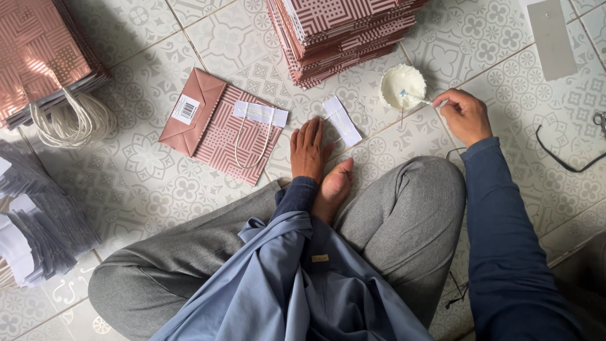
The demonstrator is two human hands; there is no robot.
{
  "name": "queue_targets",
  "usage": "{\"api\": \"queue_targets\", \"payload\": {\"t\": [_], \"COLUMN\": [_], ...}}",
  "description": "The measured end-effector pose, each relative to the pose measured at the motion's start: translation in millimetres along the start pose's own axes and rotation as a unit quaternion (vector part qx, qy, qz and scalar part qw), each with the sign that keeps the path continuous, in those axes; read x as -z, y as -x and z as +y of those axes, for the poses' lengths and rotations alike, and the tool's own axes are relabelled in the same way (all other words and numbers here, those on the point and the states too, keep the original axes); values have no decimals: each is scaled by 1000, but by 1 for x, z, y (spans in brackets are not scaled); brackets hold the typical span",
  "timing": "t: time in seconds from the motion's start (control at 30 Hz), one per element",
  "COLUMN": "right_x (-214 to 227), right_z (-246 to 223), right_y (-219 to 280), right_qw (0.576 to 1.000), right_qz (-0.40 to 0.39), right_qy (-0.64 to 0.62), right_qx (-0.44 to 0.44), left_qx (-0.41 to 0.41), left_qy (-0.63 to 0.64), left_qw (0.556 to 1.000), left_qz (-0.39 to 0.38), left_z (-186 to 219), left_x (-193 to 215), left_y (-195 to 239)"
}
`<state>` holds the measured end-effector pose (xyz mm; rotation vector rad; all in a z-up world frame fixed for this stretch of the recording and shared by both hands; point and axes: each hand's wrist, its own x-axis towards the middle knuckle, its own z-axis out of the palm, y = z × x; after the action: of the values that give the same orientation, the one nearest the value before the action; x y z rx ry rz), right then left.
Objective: The person sits on the floor and assembles gift bags by applying glue to white paper tabs and attaching them to the handles of patterned paper bags. They press the tabs to secure them and stack the finished bags.
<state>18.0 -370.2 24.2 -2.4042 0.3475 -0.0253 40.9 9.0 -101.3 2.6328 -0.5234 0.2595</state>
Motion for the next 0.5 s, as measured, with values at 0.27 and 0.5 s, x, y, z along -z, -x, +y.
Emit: {"api": "queue_targets", "payload": {"t": [0.27, 0.5], "right_x": [11, 22], "right_z": [-42, -70], "right_y": [3, -9], "right_qw": [998, 987], "right_qz": [-56, -150], "right_qy": [8, 53], "right_qx": [-2, -36], "left_qx": [-1, -8], "left_qy": [1, 13], "left_qw": [1000, 1000], "left_qz": [-4, 12], "left_z": [0, 0], "left_x": [-1, 3], "left_y": [-1, 0]}}
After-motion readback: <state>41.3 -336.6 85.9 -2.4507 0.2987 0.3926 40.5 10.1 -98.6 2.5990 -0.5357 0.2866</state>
